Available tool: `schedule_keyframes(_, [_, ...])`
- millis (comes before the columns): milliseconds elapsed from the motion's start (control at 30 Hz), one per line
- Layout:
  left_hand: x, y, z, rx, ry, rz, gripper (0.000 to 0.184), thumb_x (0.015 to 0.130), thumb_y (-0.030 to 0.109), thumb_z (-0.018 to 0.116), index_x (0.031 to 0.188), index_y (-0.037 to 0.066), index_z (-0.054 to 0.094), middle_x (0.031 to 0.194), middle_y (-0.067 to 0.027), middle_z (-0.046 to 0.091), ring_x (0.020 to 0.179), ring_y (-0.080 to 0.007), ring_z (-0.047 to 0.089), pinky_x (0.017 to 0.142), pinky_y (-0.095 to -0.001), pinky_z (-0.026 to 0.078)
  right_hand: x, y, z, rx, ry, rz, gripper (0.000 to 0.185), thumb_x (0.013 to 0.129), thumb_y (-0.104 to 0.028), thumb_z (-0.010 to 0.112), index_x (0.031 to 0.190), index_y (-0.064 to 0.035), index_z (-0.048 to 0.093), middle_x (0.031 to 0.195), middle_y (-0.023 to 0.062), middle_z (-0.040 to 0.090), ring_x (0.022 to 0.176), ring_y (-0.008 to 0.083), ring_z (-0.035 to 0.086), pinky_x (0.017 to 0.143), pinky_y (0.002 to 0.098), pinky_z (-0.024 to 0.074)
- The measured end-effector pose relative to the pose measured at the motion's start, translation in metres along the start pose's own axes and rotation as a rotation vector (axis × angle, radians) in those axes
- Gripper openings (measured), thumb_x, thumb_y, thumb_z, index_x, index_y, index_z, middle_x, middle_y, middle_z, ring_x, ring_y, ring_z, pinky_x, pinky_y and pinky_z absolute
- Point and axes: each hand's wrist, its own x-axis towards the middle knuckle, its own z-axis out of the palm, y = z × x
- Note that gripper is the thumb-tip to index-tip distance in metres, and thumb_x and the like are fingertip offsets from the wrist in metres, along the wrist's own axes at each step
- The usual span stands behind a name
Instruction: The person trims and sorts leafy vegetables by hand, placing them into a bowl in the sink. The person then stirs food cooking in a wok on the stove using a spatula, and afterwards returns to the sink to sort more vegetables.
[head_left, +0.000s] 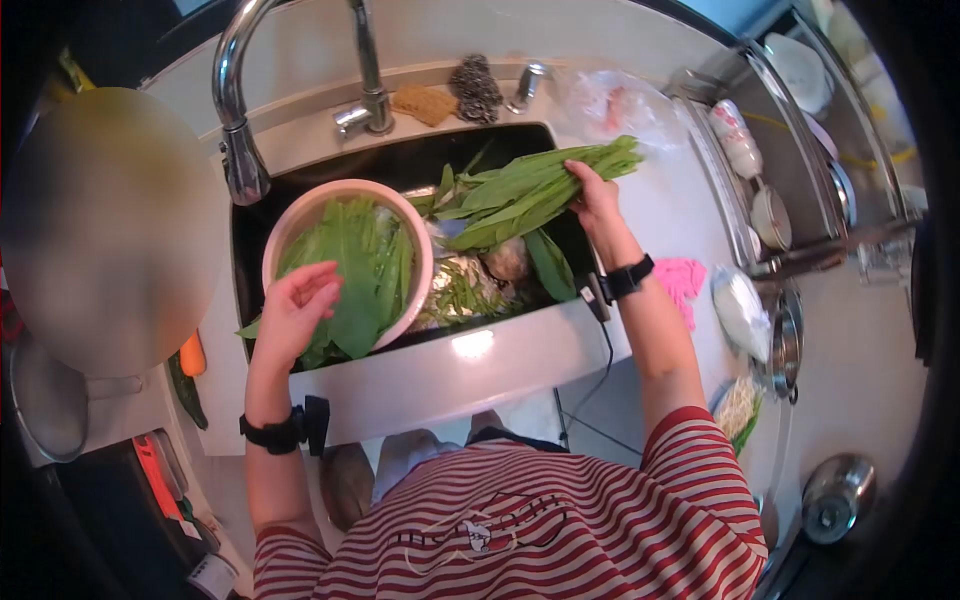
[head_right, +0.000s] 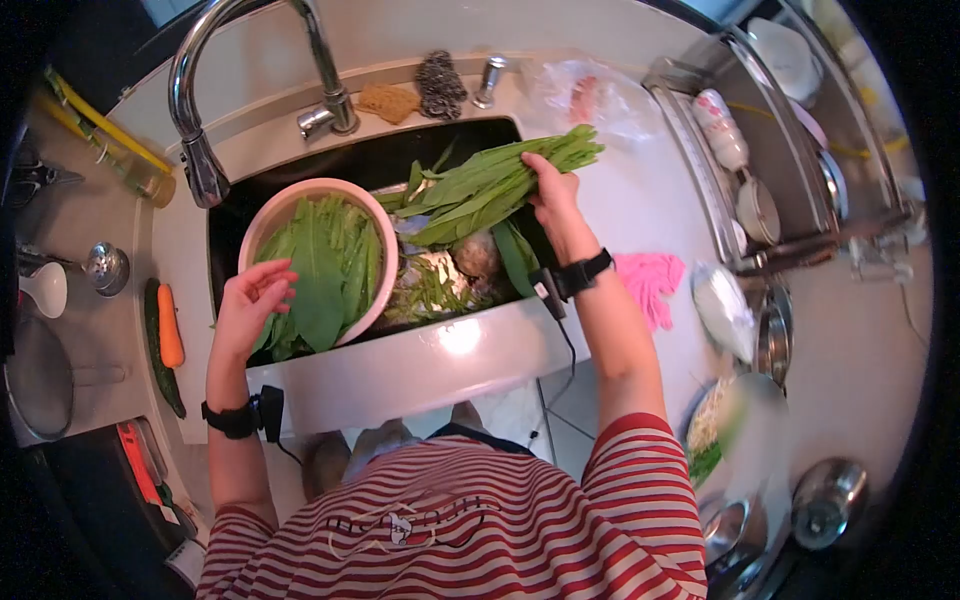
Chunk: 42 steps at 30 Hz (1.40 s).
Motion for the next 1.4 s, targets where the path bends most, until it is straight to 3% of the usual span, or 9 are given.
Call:
schedule_keyframes(300, [0.008, 0.029, 0.053, 0.019, -0.277, 0.143, 0.032, 0.080, 0.016, 0.062, 0.109, 0.002, 0.056, 0.092, -0.0039, 0.061, 0.077, -0.0082, 0.057, 0.064, -0.0206, 0.046, -0.054, -0.011, -0.169, 0.297, -0.028, 0.163, 0.052, 0.073, -0.029, 0.070, 0.109, 0.0015, 0.047, 0.114, 0.0166, 0.050, 0.105, 0.0320, 0.048, 0.092, 0.0445, 0.0385])
schedule_keyframes(367, [0.007, 0.039, 0.063, 0.046, -0.298, 0.173, 0.032, 0.080, 0.018, 0.062, 0.108, 0.003, 0.057, 0.091, -0.0026, 0.061, 0.075, -0.0074, 0.057, 0.062, -0.0201, 0.045, -0.061, -0.009, -0.186, 0.135, 0.350, 0.432, 0.064, 0.072, -0.038, 0.069, 0.114, 0.0021, 0.043, 0.119, 0.0205, 0.046, 0.108, 0.0362, 0.044, 0.093, 0.0453, 0.0363])
schedule_keyframes(767, [0.013, 0.043, 0.048, 0.360, -0.404, 0.149, 0.019, 0.084, 0.016, 0.057, 0.096, 0.003, 0.061, 0.085, -0.0009, 0.061, 0.072, -0.0080, 0.056, 0.060, -0.0214, 0.045, -0.053, -0.031, -0.237, -1.018, 0.132, -0.242, 0.048, 0.075, -0.021, 0.061, 0.116, 0.0019, 0.049, 0.108, 0.0173, 0.055, 0.085, 0.0166, 0.059, 0.071, 0.0277, 0.0487])
schedule_keyframes(833, [0.010, 0.042, 0.043, 0.400, -0.389, 0.120, 0.020, 0.083, 0.015, 0.056, 0.099, 0.004, 0.060, 0.082, 0.0004, 0.060, 0.070, -0.0076, 0.056, 0.059, -0.0211, 0.044, -0.027, -0.020, -0.240, -1.432, 0.307, -0.787, 0.055, 0.072, -0.017, 0.060, 0.121, 0.0026, 0.044, 0.114, 0.0195, 0.053, 0.087, 0.0205, 0.060, 0.073, 0.0286, 0.0480])
schedule_keyframes(933, [0.007, 0.020, 0.034, 0.454, -0.405, 0.288, 0.030, 0.081, 0.011, 0.054, 0.110, 0.004, 0.054, 0.073, 0.0025, 0.054, 0.066, -0.0050, 0.051, 0.056, -0.0207, 0.042, 0.018, -0.009, -0.259, -1.050, 0.077, -0.436, 0.059, 0.070, -0.024, 0.057, 0.119, 0.0065, 0.043, 0.120, 0.0246, 0.047, 0.116, 0.0317, 0.043, 0.096, 0.0338, 0.0345])
schedule_keyframes(967, [0.003, 0.016, 0.034, 0.476, -0.397, 0.294, 0.030, 0.080, 0.010, 0.055, 0.109, 0.003, 0.054, 0.075, 0.0013, 0.056, 0.067, -0.0050, 0.052, 0.057, -0.0208, 0.043, 0.003, -0.019, -0.247, -1.173, 0.122, -0.517, 0.053, 0.069, -0.024, 0.058, 0.111, 0.0074, 0.050, 0.109, 0.0241, 0.055, 0.102, 0.0300, 0.054, 0.086, 0.0333, 0.0429])
schedule_keyframes(1000, [-0.003, 0.013, 0.036, 0.499, -0.385, 0.298, 0.030, 0.079, 0.010, 0.055, 0.108, 0.002, 0.054, 0.076, 0.0001, 0.057, 0.068, -0.0049, 0.052, 0.058, -0.0208, 0.043, 0.007, -0.030, -0.248, -1.183, 0.014, -0.275, 0.036, 0.071, -0.017, 0.057, 0.101, 0.0027, 0.060, 0.082, 0.0110, 0.063, 0.058, 0.0132, 0.054, 0.049, 0.0266, 0.0454])
schedule_keyframes(1167, [-0.013, -0.017, 0.044, 0.330, -0.302, 0.365, 0.028, 0.076, 0.014, 0.062, 0.100, 0.000, 0.060, 0.086, -0.0074, 0.063, 0.075, -0.0116, 0.059, 0.070, -0.0251, 0.047, -0.017, -0.056, -0.200, -0.886, 0.184, -0.590, 0.015, 0.074, -0.008, 0.060, 0.086, 0.0000, 0.063, 0.068, 0.0079, 0.062, 0.055, 0.0124, 0.058, 0.049, 0.0236, 0.0483])
schedule_keyframes(1400, [-0.021, 0.014, 0.080, 0.197, 0.036, 0.711, 0.015, 0.071, 0.012, 0.063, 0.083, 0.004, 0.065, 0.073, -0.0088, 0.063, 0.061, -0.0167, 0.058, 0.059, -0.0268, 0.047, -0.177, -0.095, 0.016, -1.127, -0.344, -0.809, 0.013, 0.073, -0.006, 0.060, 0.083, 0.0009, 0.065, 0.069, 0.0084, 0.064, 0.060, 0.0110, 0.060, 0.055, 0.0229, 0.0463])
